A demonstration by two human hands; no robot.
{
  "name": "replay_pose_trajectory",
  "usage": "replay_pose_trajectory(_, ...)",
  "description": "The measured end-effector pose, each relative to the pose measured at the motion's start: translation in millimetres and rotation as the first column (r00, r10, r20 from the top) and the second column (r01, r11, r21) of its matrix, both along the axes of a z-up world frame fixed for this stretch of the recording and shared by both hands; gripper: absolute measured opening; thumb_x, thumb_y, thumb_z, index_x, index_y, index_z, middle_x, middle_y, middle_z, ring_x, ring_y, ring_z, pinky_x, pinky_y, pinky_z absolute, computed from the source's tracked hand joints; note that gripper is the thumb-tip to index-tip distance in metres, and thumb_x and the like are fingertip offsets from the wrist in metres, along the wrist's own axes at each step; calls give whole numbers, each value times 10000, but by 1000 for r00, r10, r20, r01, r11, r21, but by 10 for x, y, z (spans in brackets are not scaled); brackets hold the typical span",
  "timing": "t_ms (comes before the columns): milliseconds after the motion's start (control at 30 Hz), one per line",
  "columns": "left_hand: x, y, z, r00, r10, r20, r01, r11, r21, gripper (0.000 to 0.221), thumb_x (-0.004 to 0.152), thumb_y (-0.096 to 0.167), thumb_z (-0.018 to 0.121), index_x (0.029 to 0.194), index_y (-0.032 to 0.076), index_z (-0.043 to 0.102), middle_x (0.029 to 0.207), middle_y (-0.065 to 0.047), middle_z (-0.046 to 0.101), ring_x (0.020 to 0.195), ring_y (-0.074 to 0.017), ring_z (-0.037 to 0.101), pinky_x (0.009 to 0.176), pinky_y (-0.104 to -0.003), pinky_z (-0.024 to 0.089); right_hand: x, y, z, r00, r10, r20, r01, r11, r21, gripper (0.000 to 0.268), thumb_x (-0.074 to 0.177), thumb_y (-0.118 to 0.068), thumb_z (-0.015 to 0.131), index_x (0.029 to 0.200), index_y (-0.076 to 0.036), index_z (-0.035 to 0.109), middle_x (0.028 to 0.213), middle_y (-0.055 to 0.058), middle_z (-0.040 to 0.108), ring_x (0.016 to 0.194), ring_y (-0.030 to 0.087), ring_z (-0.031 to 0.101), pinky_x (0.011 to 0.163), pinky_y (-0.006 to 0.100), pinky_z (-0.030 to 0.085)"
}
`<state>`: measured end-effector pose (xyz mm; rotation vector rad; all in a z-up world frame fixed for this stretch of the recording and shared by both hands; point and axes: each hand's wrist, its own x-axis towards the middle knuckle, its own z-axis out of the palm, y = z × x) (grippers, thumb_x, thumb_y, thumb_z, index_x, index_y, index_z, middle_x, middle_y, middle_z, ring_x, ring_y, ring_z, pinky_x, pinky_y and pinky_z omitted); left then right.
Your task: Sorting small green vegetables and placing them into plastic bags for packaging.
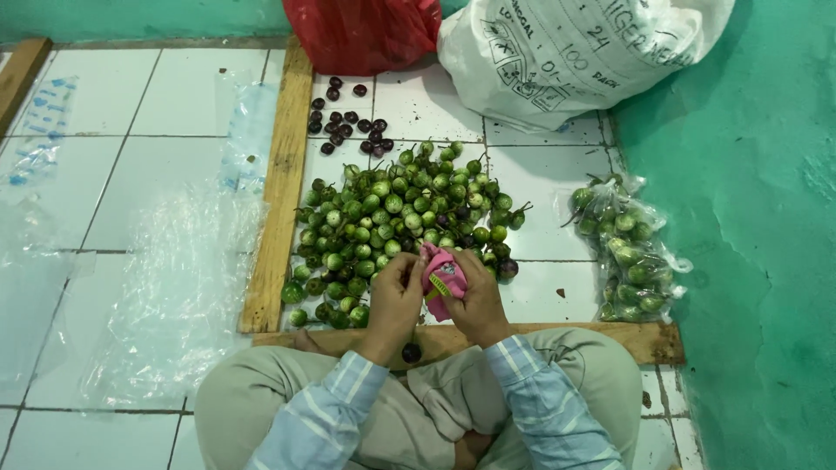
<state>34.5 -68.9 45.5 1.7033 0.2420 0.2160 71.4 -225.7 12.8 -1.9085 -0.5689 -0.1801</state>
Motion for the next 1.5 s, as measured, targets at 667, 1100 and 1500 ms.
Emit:
replay_pose_trajectory(667,155,-118,-609,972,18,-234,-178,708,-684,252,943,259,779,874,34,687,631,-120,665,489,-234,682,333,-274,516,-101,60,603,996,16,-89,0,984,177,268,945,-74,609,1212,-44,595,946,170,588,817,359,686,752,497,582)
replay_pose_trajectory(1100,278,186,-1366,909,-304,-283,-43,608,-793,265,945,301,741,963,38,766,757,-180,737,577,-287,733,383,-363,586,-28,-1,137,994,65,86,-52,987,-150,382,918,-229,624,1287,-139,666,1061,112,654,986,401,694,819,460,568)
replay_pose_trajectory(1500,-19,8,-201,989,-147,5,143,969,203,220,636,5,799,853,44,805,756,-115,652,728,-283,696,633,-352,599,58,-20,-85,959,-20,-282,50,994,101,529,699,-99,878,1208,-117,734,1135,123,738,1150,351,683,1000,471,503)
